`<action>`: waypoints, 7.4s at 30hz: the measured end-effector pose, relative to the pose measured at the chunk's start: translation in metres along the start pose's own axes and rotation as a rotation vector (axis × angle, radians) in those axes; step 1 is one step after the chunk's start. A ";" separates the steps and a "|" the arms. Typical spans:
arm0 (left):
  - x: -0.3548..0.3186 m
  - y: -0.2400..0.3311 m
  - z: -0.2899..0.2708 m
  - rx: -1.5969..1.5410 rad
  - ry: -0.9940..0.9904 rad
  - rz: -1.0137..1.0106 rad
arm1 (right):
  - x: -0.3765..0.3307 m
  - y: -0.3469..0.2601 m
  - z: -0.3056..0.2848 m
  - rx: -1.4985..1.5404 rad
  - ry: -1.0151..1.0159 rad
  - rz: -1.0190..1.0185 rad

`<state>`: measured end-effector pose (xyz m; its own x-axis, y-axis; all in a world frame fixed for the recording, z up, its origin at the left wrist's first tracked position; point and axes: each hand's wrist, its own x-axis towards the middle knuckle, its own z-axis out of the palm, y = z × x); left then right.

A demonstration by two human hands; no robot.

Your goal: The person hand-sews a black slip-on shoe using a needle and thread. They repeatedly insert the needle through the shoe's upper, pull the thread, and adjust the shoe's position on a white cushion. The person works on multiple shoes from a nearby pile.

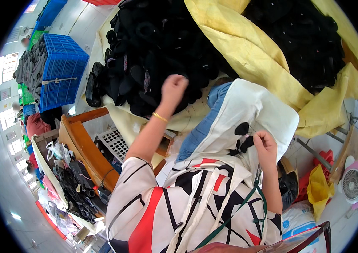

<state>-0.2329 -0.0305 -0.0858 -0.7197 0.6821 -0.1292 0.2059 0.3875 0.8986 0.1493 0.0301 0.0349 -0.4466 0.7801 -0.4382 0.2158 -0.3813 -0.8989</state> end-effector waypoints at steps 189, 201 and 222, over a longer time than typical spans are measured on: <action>-0.199 0.119 0.092 -0.637 -0.929 -0.895 | -0.060 0.037 -0.008 0.008 -0.051 0.394; -0.199 0.119 0.093 -0.565 -0.935 -0.830 | -0.052 0.032 -0.012 0.194 -0.080 0.360; -0.198 0.141 0.083 -0.333 -1.002 -0.515 | -0.019 0.048 -0.028 -0.426 -0.183 -0.168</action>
<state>-0.0065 -0.0591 0.0319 0.2061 0.7329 -0.6484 -0.2476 0.6801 0.6900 0.1921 0.0107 0.0005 -0.6423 0.6991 -0.3141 0.4470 0.0088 -0.8945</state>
